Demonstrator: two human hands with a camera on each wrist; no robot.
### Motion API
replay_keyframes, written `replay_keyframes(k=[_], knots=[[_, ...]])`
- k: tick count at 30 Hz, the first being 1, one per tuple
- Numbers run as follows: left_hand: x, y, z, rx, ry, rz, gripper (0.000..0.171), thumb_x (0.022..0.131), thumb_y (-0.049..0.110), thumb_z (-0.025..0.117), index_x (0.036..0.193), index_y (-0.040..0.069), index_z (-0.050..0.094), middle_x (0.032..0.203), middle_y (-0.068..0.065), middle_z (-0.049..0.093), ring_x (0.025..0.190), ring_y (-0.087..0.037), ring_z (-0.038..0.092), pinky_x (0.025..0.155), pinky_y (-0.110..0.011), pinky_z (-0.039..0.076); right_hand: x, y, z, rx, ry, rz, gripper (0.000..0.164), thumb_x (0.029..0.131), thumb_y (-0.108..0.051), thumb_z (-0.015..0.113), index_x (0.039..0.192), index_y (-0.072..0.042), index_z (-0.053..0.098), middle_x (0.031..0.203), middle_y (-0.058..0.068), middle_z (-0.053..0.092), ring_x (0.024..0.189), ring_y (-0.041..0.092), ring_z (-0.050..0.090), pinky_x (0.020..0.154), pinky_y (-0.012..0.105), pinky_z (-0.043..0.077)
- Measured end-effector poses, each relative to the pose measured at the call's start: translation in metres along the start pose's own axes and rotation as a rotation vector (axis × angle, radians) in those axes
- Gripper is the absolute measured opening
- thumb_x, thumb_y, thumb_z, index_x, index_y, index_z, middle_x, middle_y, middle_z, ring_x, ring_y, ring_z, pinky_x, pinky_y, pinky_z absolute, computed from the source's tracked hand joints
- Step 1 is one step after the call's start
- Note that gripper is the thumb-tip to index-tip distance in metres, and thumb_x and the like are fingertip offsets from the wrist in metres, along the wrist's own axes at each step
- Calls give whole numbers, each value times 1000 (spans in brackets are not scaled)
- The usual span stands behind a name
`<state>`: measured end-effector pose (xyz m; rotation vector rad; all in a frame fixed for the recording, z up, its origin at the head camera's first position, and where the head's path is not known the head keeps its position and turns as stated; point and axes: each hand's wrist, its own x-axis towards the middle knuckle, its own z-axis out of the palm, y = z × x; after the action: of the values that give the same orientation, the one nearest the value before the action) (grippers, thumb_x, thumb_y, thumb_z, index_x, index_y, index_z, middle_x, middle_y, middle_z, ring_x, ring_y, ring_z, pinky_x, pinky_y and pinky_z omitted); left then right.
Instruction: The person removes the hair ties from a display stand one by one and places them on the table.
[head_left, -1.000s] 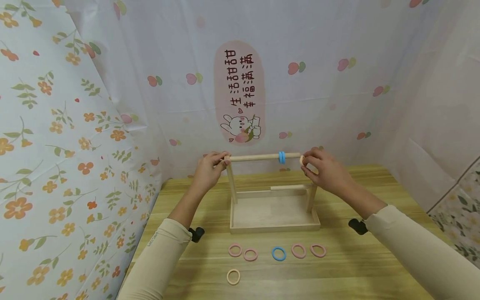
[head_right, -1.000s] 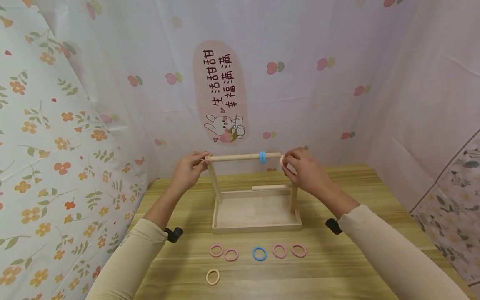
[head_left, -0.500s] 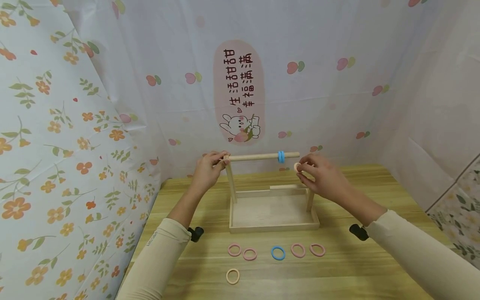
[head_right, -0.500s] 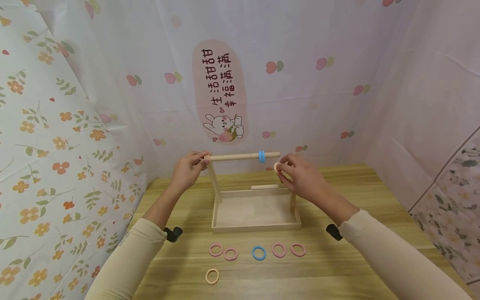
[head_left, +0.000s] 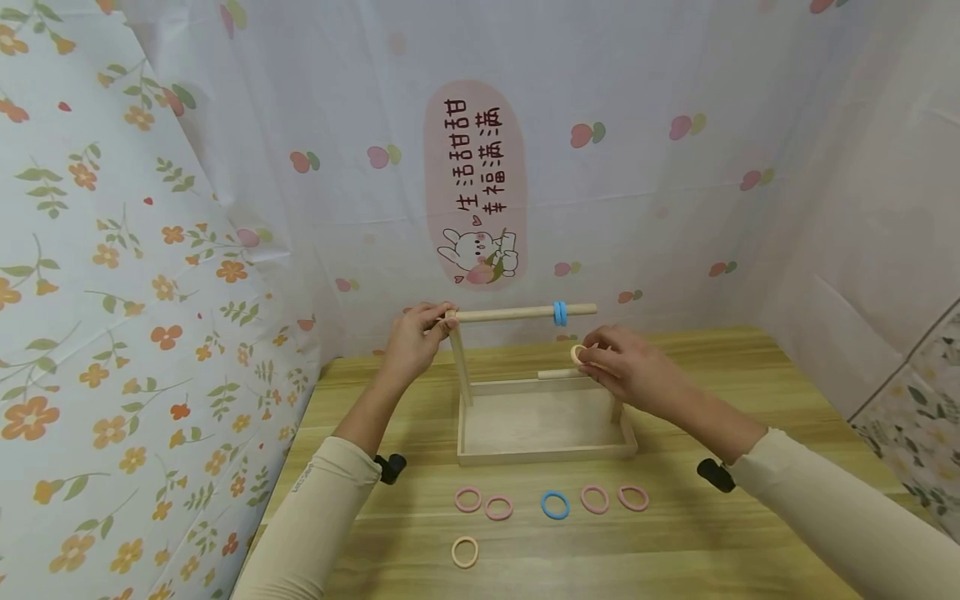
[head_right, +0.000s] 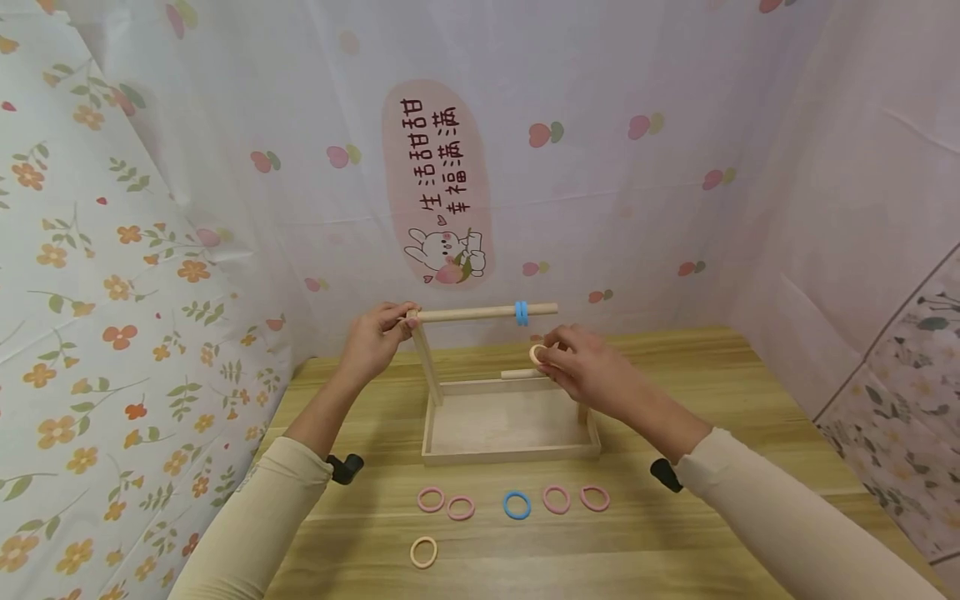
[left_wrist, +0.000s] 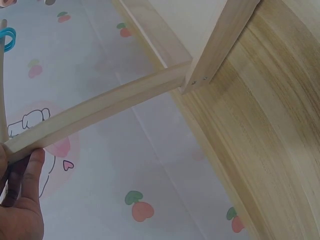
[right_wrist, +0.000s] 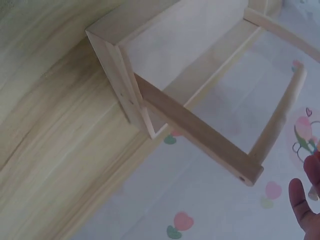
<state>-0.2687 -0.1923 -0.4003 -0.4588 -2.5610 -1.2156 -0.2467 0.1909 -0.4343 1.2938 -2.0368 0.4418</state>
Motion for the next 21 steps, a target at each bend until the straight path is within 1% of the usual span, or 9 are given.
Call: replay_keyframes(k=[3, 6, 11, 14, 18, 21], knots=[[0, -1, 0, -4, -1, -1, 40, 107, 22, 71, 144, 6, 74, 135, -19, 74, 120, -36, 79, 90, -42, 70, -1, -4, 2, 5, -12, -9, 13, 95, -8, 87, 107, -9, 82, 105, 11, 72, 84, 22, 65, 67, 36, 57], [0, -1, 0, 0, -1, -2, 40, 108, 22, 71, 144, 7, 74, 135, -18, 74, 120, -36, 79, 89, -41, 70, -1, -8, 3, 21, -34, -25, 14, 94, -8, 88, 107, -10, 82, 104, 9, 71, 83, 20, 65, 67, 34, 57], [1, 0, 0, 7, -1, 0, 40, 107, 23, 72, 144, 7, 74, 135, -18, 74, 120, -36, 80, 90, -42, 70, -6, -18, 9, 25, -72, -51, 10, 99, -15, 85, 108, -14, 81, 104, 7, 71, 84, 18, 65, 68, 32, 57], [1, 0, 0, 11, -2, 0, 40, 107, 23, 72, 144, 7, 74, 134, -18, 75, 120, -36, 80, 91, -42, 70, -9, -24, 12, 25, -79, -68, 8, 104, -22, 80, 109, -16, 80, 105, 6, 71, 85, 17, 66, 69, 32, 57], [1, 0, 1, 22, 3, 9, 40, 107, 23, 72, 143, 7, 75, 134, -19, 75, 118, -36, 80, 89, -42, 70, -11, -31, 17, 25, -82, -88, 21, 113, -32, 66, 108, -17, 79, 108, 5, 71, 86, 17, 68, 69, 32, 58], [0, 0, 0, 25, 9, 15, 40, 107, 22, 72, 144, 6, 74, 134, -19, 75, 116, -36, 81, 89, -43, 70, -12, -34, 20, 25, -100, -94, 27, 116, -36, 59, 108, -19, 79, 110, 4, 71, 89, 17, 68, 70, 30, 59]])
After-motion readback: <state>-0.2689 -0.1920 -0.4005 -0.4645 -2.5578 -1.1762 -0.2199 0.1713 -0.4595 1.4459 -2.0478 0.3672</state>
